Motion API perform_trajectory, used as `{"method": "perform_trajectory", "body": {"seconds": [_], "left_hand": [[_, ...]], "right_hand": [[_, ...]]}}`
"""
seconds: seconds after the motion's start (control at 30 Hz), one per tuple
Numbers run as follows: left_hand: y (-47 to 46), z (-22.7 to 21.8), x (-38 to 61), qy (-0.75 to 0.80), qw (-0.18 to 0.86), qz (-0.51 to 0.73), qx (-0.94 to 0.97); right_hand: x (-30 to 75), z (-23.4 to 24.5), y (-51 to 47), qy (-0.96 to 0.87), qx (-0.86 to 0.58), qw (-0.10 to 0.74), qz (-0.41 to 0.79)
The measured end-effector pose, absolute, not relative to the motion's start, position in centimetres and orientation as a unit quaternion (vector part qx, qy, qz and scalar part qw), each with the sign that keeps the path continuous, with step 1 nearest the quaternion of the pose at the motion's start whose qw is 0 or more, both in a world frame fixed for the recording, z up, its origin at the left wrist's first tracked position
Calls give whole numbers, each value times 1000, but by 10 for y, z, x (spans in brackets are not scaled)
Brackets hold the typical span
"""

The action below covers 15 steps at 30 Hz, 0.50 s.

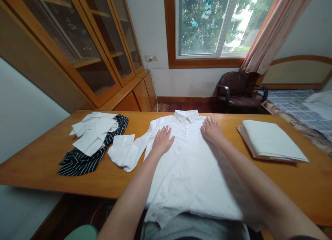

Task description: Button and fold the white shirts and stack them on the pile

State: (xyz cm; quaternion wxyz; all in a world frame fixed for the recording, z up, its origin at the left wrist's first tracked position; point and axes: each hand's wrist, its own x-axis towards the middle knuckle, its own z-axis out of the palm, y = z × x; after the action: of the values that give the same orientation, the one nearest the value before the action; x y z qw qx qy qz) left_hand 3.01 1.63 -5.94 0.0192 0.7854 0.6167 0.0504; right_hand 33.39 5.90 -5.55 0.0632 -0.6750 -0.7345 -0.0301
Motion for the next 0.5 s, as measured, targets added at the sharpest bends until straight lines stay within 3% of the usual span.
{"method": "perform_trajectory", "body": {"seconds": [0.17, 0.5], "left_hand": [[21, -62, 29, 610, 20, 68, 789], [19, -61, 29, 610, 14, 71, 789]], "right_hand": [[308, -69, 22, -794, -603, 73, 3], [354, -75, 32, -759, -647, 71, 7]]}}
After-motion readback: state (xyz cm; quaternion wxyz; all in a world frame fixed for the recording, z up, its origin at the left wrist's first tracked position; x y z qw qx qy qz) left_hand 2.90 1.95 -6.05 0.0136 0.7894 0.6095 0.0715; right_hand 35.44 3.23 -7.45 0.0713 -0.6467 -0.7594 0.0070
